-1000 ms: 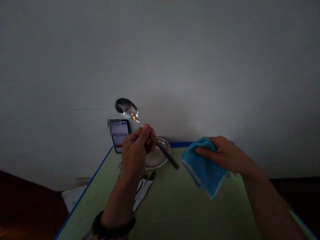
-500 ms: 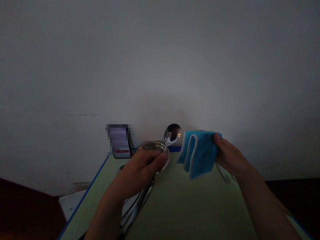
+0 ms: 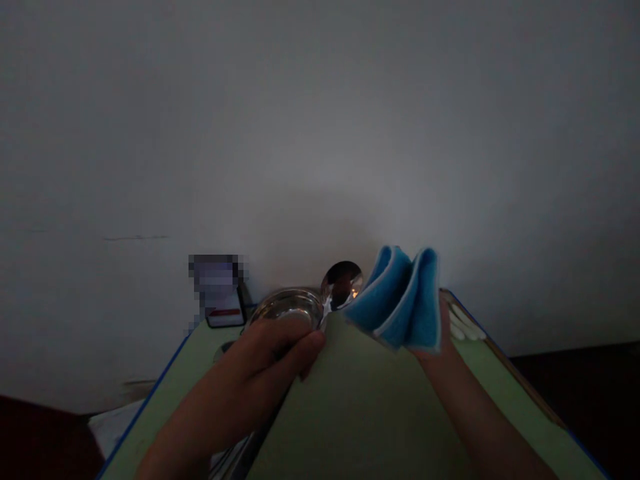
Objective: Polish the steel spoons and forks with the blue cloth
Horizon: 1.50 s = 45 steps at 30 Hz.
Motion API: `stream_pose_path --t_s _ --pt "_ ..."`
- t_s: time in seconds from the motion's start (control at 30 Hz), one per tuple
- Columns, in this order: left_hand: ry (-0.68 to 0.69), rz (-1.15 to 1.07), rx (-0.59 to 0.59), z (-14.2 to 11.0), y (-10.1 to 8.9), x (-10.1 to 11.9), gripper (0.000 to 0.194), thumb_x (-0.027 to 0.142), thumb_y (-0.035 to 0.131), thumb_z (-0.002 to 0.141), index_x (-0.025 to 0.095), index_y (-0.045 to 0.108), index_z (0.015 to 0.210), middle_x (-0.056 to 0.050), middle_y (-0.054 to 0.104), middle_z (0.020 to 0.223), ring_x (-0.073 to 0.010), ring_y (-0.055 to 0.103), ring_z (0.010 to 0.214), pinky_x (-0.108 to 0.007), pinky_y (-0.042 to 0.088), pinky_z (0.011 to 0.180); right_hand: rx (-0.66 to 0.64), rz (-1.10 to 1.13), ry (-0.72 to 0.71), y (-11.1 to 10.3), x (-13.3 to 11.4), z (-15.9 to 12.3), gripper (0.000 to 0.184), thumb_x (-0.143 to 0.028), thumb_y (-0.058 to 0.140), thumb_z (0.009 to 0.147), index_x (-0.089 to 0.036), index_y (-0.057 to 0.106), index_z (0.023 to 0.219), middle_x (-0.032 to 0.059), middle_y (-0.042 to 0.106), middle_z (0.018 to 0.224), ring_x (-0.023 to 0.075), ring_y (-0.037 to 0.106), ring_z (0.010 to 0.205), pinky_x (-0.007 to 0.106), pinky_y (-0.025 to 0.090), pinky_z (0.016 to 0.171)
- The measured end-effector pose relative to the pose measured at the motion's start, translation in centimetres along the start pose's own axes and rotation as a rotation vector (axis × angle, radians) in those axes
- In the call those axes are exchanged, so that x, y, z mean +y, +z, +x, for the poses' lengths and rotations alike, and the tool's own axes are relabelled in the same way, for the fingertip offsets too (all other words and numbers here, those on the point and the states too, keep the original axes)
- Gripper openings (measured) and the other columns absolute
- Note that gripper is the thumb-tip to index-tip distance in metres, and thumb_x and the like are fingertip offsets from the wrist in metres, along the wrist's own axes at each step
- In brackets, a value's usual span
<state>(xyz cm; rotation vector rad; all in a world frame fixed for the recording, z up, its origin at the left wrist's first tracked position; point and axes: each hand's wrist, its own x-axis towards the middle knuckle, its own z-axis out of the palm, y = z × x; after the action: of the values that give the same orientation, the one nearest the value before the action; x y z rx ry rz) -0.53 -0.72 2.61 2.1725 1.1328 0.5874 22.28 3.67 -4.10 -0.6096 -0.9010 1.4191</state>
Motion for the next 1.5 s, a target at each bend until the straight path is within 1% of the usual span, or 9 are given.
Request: stream_pose_path --t_s 0.17,0.37,0.47,0.6,0.77,1.0,1.23,1.37,1.5 --pt "-0.014 0.075 -0.042 -0.1 0.3 0.1 0.033 0.038 0.038 0.088 0.018 0.052 0.065 0.004 0.054 0.063 -0.0103 0.051 0.060 -0.022 0.038 0.056 -0.014 -0.007 0.054 0.7 1.6 0.2 0.053 -0.059 0.029 0.083 -0.030 0.041 0.126 -0.0004 0.051 0.128 0.0234 0.051 0.112 0.043 0.045 0.089" --pt "-0.091 0.145 -0.110 0.4 0.7 -0.2 0.039 0.043 0.030 0.090 0.018 0.054 0.072 0.002 0.056 0.070 -0.0124 0.053 0.065 -0.025 0.038 0.061 -0.020 -0.072 0.085 1.1 0.3 -0.3 0.062 -0.063 0.028 0.081 -0.032 0.025 0.135 0.0010 0.041 0.137 0.0255 0.047 0.116 0.046 0.045 0.089" --pt "-0.055 0.175 -0.123 0.6 1.0 -0.1 0.038 0.042 0.030 0.090 0.018 0.055 0.076 0.000 0.058 0.078 -0.0140 0.053 0.073 -0.028 0.039 0.068 -0.027 -0.127 0.104 1.1 -0.8 -0.6 0.057 -0.061 0.024 0.083 -0.033 0.032 0.132 0.0007 0.051 0.128 0.0234 0.049 0.114 0.043 0.044 0.090" --pt "-0.089 0.193 -0.167 0.7 1.7 -0.4 0.042 0.046 0.026 0.091 0.019 0.056 0.077 0.001 0.058 0.074 -0.0131 0.053 0.066 -0.027 0.039 0.063 -0.101 -0.253 0.094 1.1 -2.1 -1.2 0.048 -0.057 0.028 0.086 -0.033 0.044 0.125 -0.0010 0.063 0.106 0.0181 0.058 0.099 0.035 0.045 0.087" --pt "-0.094 0.201 -0.226 0.7 1.8 -0.7 0.040 0.045 0.027 0.091 0.021 0.059 0.084 0.000 0.061 0.077 -0.0131 0.055 0.068 -0.026 0.038 0.063 -0.285 -0.717 0.174 2.0 -3.2 -2.1 0.041 -0.045 0.042 0.087 -0.034 0.044 0.126 -0.0027 0.065 0.096 0.0133 0.060 0.082 0.027 0.047 0.073" --pt "-0.100 0.251 -0.227 0.4 1.1 -1.4 0.034 0.042 0.035 0.089 0.021 0.058 0.078 0.001 0.059 0.072 -0.0129 0.053 0.065 -0.024 0.035 0.057 -0.419 -1.380 -0.005 2.3 -3.5 -1.7 0.029 -0.042 0.046 0.085 -0.018 0.062 0.093 0.0023 0.066 0.083 0.0159 0.060 0.073 0.028 0.044 0.066" --pt "-0.087 0.328 -0.212 0.1 -0.5 -2.1 0.035 0.042 0.034 0.089 0.022 0.060 0.077 0.003 0.060 0.069 -0.0118 0.054 0.063 -0.024 0.035 0.058 -0.490 -1.557 0.040 1.4 -5.3 -2.3 0.026 -0.039 0.052 0.082 -0.025 0.060 0.103 0.0008 0.066 0.097 0.0173 0.060 0.085 0.029 0.042 0.074" --pt "-0.010 0.411 -0.161 0.4 0.0 -1.5 0.032 0.040 0.037 0.089 0.024 0.063 0.080 0.002 0.063 0.071 -0.0127 0.055 0.064 -0.024 0.034 0.059 -0.619 -1.528 0.122 1.8 -5.3 -2.7 0.026 -0.039 0.052 0.082 -0.025 0.060 0.103 0.0004 0.065 0.093 0.0167 0.058 0.085 0.028 0.042 0.073" --pt "0.043 0.437 -0.117 0.7 0.8 -0.9 0.030 0.038 0.039 0.088 0.024 0.064 0.080 0.001 0.064 0.072 -0.0133 0.056 0.065 -0.024 0.034 0.058 -0.656 -1.521 0.079 2.4 -5.2 -2.9 0.026 -0.039 0.051 0.083 -0.025 0.060 0.102 0.0004 0.065 0.092 0.0166 0.058 0.084 0.028 0.041 0.073"
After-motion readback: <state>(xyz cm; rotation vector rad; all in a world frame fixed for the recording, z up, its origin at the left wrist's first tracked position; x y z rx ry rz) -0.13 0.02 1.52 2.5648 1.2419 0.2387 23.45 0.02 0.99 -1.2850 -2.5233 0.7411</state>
